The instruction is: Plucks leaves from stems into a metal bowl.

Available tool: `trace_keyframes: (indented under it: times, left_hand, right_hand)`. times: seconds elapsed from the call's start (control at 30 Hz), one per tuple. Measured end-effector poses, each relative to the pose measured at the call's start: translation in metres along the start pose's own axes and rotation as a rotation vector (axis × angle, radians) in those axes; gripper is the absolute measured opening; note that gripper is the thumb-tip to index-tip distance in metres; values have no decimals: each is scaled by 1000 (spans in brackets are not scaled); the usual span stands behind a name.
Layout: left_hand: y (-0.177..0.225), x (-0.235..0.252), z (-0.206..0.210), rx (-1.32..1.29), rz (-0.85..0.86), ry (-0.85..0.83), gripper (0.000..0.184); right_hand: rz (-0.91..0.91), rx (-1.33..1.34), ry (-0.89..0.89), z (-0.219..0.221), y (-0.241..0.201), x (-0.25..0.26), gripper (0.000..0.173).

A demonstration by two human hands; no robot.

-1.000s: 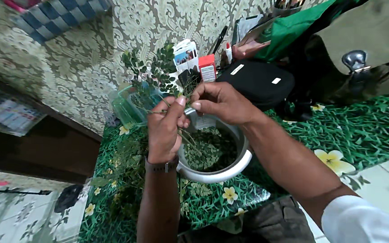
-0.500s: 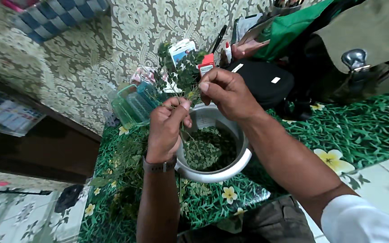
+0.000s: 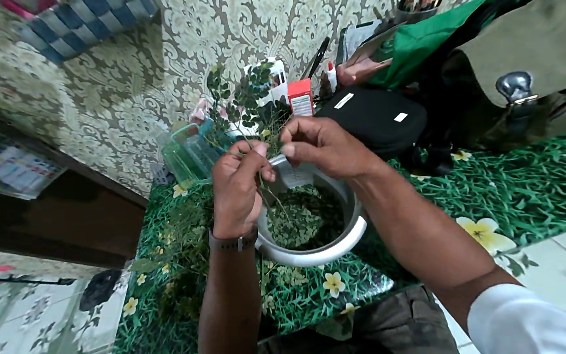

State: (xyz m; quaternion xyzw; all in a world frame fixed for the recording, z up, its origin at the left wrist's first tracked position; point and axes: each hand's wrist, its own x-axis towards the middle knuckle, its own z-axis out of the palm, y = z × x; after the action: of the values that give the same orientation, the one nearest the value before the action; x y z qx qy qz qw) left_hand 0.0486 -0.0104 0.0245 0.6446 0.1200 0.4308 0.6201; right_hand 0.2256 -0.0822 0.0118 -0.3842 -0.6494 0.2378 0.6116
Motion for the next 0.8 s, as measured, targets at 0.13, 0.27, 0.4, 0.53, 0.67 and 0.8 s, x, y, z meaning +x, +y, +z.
trace_keyframes:
  times: [0.13,0.27,0.4,0.53,0.67,0.8]
  left_hand:
    - [-2,-1,2,-3,8,-42,15]
    - [-3,0,-1,16,17,-54,13]
    - [1,1,-5,94,25,-58,12]
    - [3,0,-10,164,16,-72,13]
    - [2,-1,-11,195,33,-108,9]
    - [1,-1,-12,181,21,-156,7]
  right_hand:
    - [-19,-34,28,9,1,1,6]
    - [-31,-93,4,3,1,1,11]
    - [31,-181,-90,-17,2,4,3]
    - [44,-246,35,-33,5,4,12]
    - [-7,-88,103,-39,5,1,13]
    - [-33,99,-89,-40,7,-2,20]
